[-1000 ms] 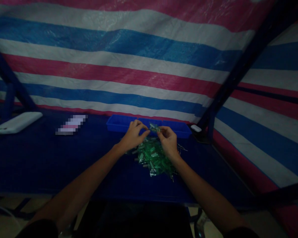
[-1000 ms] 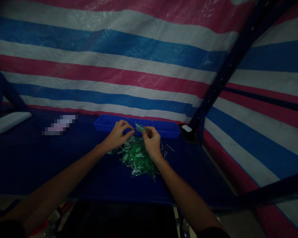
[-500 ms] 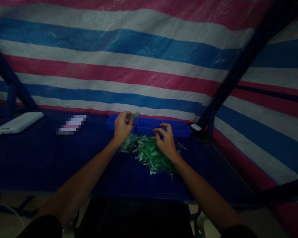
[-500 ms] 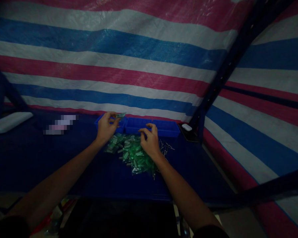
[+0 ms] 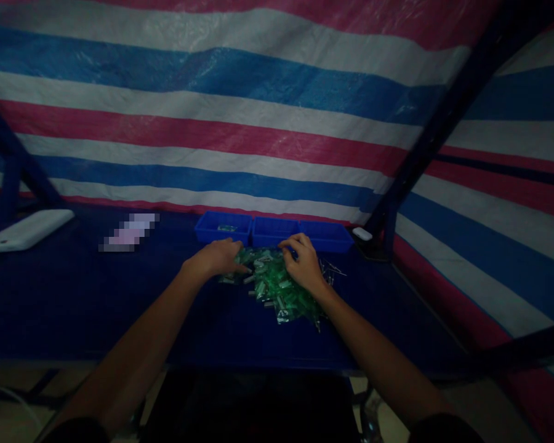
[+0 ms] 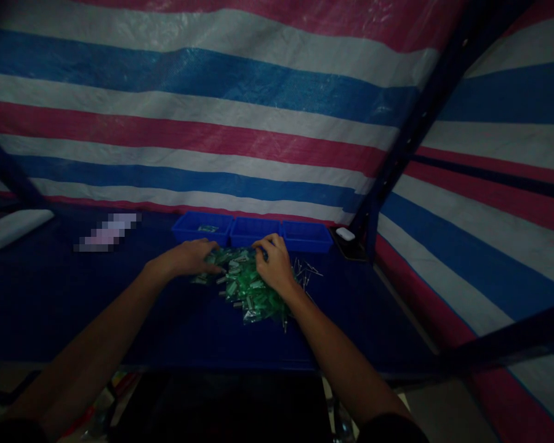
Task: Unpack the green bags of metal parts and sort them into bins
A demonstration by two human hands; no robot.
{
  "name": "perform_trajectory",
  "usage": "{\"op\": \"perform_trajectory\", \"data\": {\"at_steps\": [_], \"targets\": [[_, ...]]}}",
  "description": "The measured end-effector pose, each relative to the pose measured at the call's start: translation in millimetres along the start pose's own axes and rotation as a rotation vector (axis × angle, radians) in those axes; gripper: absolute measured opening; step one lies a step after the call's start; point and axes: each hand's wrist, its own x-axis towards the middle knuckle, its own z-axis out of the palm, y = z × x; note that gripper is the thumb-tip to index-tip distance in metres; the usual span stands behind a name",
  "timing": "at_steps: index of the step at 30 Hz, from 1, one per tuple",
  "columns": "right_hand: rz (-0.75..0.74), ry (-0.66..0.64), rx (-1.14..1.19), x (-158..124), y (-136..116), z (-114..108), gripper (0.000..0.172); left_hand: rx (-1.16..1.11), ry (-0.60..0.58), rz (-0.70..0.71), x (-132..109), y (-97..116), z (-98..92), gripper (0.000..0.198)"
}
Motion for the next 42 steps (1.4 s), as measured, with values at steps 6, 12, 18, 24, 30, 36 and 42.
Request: {"op": "perform_trajectory", "data": {"at_steps": [6, 12, 18, 24, 30, 36, 42], "targets": [[-0.015, -0.016, -0.012, 0, -3, -1, 0.019, -0.074, 0.084, 0.060, 1, -5, -4.3, 0.051], [0.135, 0.013, 0.188, 0, -17, 0, 0.020, -0.192, 0.520, 0.288, 1, 34, -1.2, 0.040], [0.271, -0.074, 0.530, 2, -15, 4, 0.023, -0.254, 0.497, 0.428, -5, 57, 10.8, 0.023], [0.302, 0.043, 0.506, 5, 6, 5, 0.021, -0.396, 0.562, 0.225, -2, 55, 6.7, 0.021], [-0.031, 0.069, 0.183, 2, -5, -5, 0.019, -1.108, 0.135, -0.035, 6, 57, 9.7, 0.056], [-0.121, 0.073, 0.021, 0, -10, -5, 0.034, -1.096, 0.300, 0.031, 10, 50, 14.3, 0.025], [0.043, -0.086, 0.171, 4, -5, -5, 0.020, -0.359, 0.674, 0.382, 8, 50, 28.4, 0.022]]}}
